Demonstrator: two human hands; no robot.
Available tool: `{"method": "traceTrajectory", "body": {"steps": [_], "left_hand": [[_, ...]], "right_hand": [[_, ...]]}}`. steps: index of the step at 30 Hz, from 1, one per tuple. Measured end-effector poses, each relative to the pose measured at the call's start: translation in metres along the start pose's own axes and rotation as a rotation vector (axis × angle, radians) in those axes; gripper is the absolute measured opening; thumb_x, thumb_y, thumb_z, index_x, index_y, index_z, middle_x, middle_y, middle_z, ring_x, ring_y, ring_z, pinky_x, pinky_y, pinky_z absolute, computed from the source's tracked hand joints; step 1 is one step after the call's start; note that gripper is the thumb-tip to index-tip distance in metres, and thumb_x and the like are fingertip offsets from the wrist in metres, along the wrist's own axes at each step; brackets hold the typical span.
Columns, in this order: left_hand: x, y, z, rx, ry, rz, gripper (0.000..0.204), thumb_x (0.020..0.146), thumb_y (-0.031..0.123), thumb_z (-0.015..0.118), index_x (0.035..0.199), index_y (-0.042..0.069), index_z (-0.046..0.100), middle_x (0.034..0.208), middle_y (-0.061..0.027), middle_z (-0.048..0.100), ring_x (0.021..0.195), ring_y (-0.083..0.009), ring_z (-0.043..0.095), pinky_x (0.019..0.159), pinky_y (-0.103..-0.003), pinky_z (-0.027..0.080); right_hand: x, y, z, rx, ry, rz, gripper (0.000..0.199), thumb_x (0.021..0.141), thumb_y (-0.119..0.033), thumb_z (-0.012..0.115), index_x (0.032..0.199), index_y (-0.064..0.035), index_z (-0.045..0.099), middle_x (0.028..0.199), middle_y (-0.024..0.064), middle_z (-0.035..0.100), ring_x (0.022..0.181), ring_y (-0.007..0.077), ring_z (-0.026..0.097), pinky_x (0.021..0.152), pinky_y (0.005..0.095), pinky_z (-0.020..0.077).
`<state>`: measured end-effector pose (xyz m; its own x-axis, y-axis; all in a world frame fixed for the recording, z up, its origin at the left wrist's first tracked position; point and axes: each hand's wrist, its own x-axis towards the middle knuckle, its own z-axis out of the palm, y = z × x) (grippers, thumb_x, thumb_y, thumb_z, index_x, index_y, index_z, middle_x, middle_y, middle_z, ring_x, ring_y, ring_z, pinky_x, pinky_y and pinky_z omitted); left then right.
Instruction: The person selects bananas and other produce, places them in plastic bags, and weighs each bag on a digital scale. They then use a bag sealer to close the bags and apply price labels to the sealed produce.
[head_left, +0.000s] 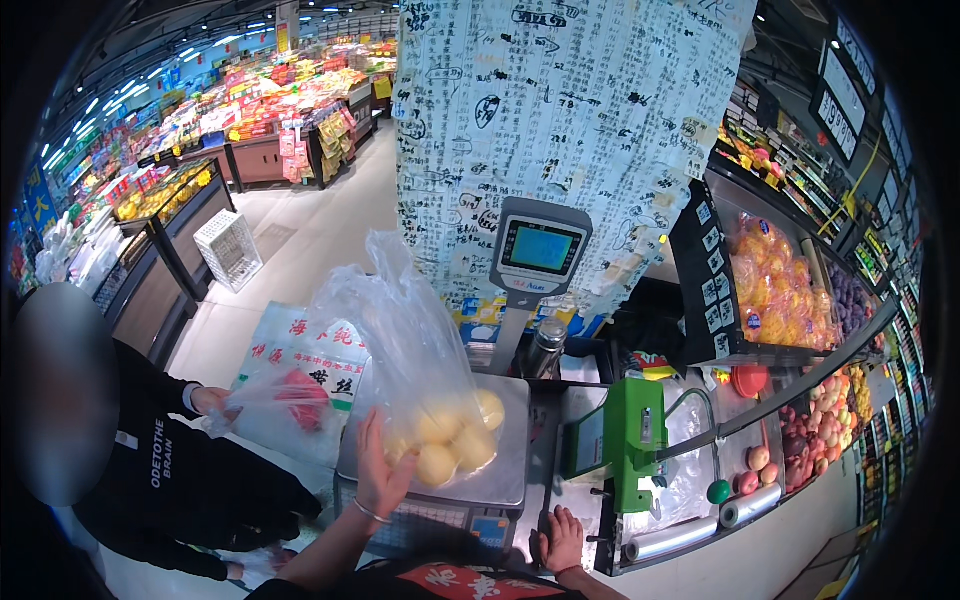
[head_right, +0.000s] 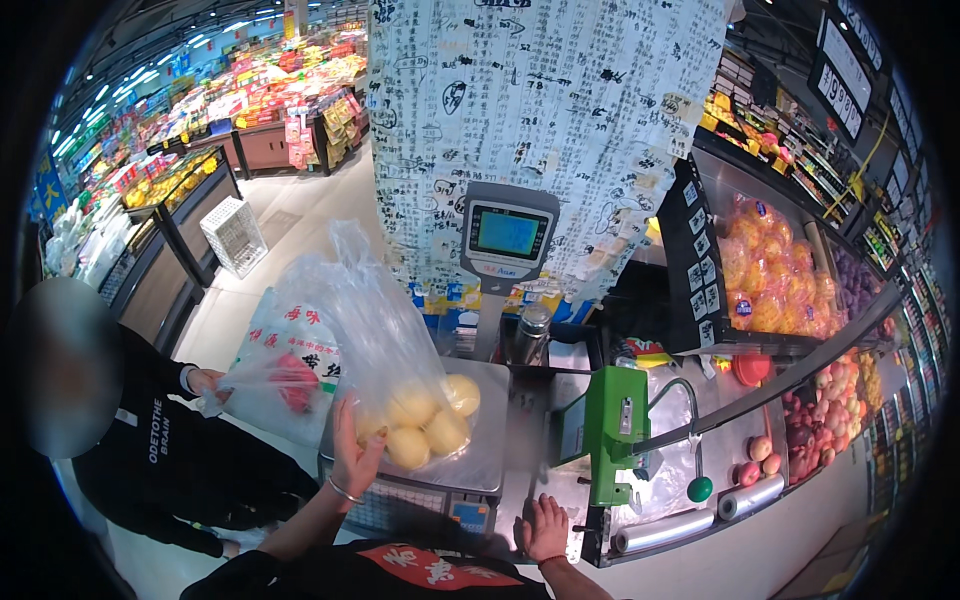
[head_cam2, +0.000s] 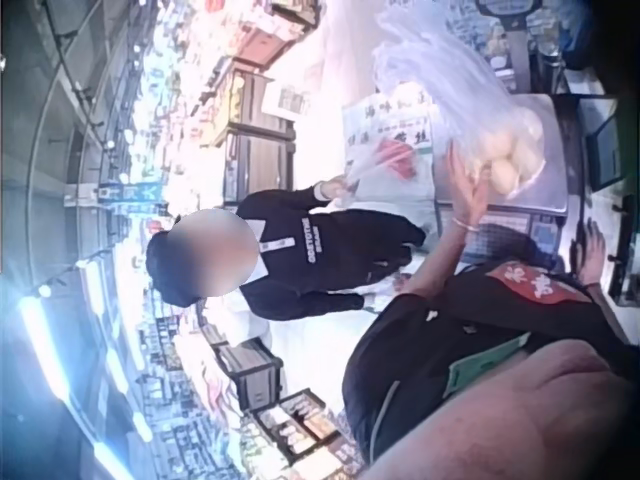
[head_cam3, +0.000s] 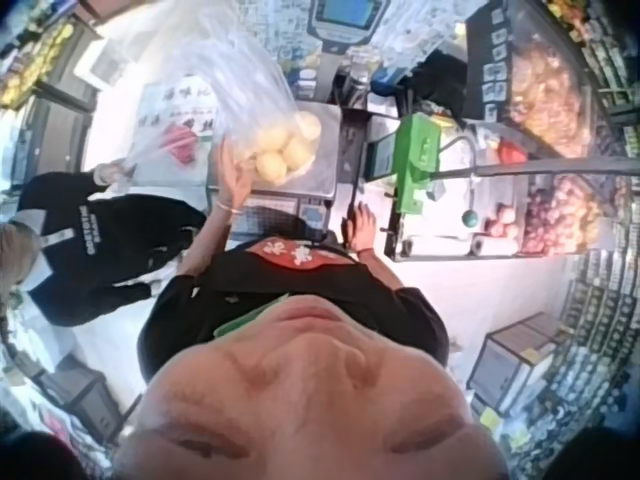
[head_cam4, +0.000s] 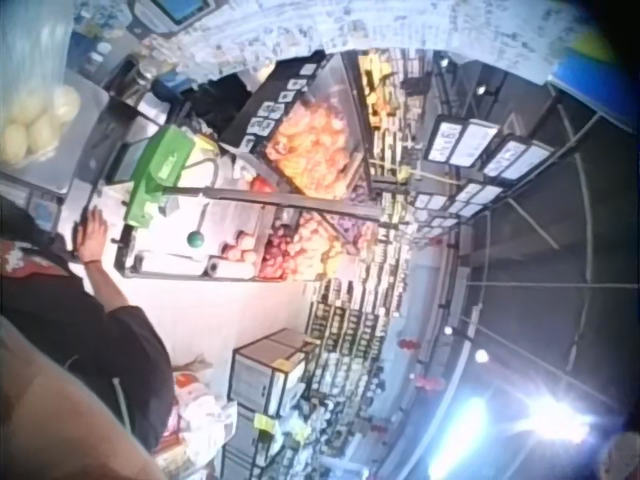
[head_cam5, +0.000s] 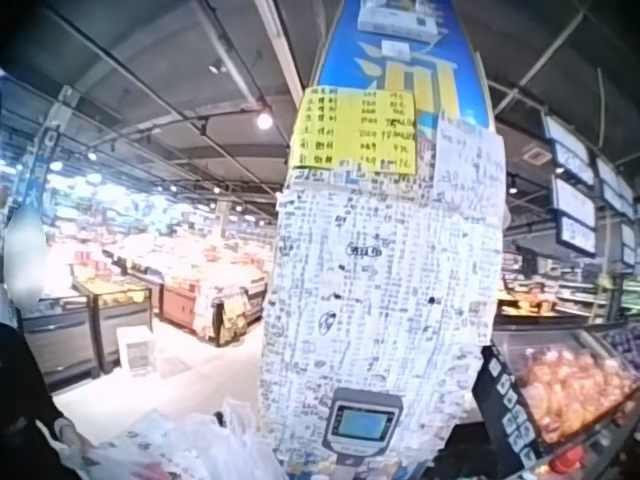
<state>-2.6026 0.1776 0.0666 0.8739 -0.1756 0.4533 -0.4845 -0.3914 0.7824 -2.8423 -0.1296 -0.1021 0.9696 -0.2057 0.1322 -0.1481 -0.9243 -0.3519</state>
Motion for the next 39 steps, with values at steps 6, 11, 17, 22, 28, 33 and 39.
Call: {"method": "traceTrajectory", "body": {"steps": [6,11,17,22,28,33,39], "left_hand": [[0.002,0.002,0.008,0.181,-0.069,0.044,0.077,0.074,0.029,0.074,0.133,-0.005,0.038,0.133,-0.0240,0.043,0.128,-0.0400,0.037,0.112,-0.053,0.018],[0.016,0.016,0.008,0.216,-0.117,0.002,0.082,0.068,0.029,0.080,0.131,-0.003,0.039,0.125,-0.0216,0.050,0.123,-0.0384,0.043,0.110,-0.053,0.022],[0.047,0.030,0.013,-0.337,-0.145,-0.167,0.080,0.068,0.012,0.081,0.133,-0.004,0.037,0.119,-0.0184,0.054,0.113,-0.0285,0.054,0.099,-0.040,0.042],[0.061,0.039,0.029,-0.605,-0.159,-0.219,0.071,0.075,0.004,0.076,0.134,-0.004,0.038,0.122,-0.0155,0.053,0.111,-0.0204,0.055,0.092,-0.033,0.047],[0.043,0.010,0.045,-0.513,-0.106,-0.278,0.036,0.086,0.000,0.064,0.120,-0.005,0.054,0.109,-0.0102,0.062,0.103,-0.0141,0.058,0.088,-0.028,0.047],[0.038,0.005,0.051,-0.488,-0.069,-0.267,0.025,0.089,-0.001,0.058,0.113,-0.004,0.059,0.105,-0.0085,0.065,0.099,-0.0135,0.060,0.088,-0.028,0.047],[0.042,0.010,0.055,-0.529,-0.070,-0.217,0.022,0.089,-0.002,0.057,0.110,-0.002,0.061,0.102,-0.0073,0.066,0.095,-0.0123,0.061,0.084,-0.026,0.048]], "right_hand": [[0.001,-0.001,-0.003,-0.009,0.001,-0.001,0.050,0.083,-0.026,0.056,0.127,-0.0036,0.049,0.139,0.0189,0.043,0.131,0.0376,0.037,0.108,0.0516,0.0260],[0.001,-0.002,-0.004,-0.028,-0.003,0.008,0.050,0.083,-0.026,0.056,0.127,-0.0039,0.049,0.139,0.0181,0.043,0.131,0.0369,0.037,0.108,0.0508,0.0263],[0.002,0.000,-0.001,-0.045,-0.019,0.012,0.054,0.080,-0.028,0.056,0.128,-0.0050,0.049,0.140,0.0173,0.042,0.131,0.0361,0.036,0.109,0.0507,0.0260],[0.000,0.002,0.000,-0.048,-0.027,0.030,0.055,0.079,-0.029,0.056,0.129,-0.0058,0.048,0.141,0.0169,0.041,0.132,0.0354,0.036,0.109,0.0509,0.0257],[0.001,0.002,0.000,-0.040,-0.016,0.020,0.056,0.079,-0.029,0.056,0.130,-0.0067,0.048,0.140,0.0164,0.043,0.132,0.0342,0.037,0.109,0.0505,0.0267],[0.001,0.003,0.001,-0.074,-0.011,0.027,0.057,0.079,-0.031,0.057,0.130,-0.0080,0.048,0.139,0.0153,0.044,0.132,0.0325,0.038,0.108,0.0506,0.0280],[-0.001,0.007,0.006,-0.085,-0.013,0.036,0.056,0.079,-0.032,0.057,0.129,-0.0085,0.049,0.139,0.0150,0.045,0.132,0.0323,0.038,0.108,0.0505,0.0290]]}}
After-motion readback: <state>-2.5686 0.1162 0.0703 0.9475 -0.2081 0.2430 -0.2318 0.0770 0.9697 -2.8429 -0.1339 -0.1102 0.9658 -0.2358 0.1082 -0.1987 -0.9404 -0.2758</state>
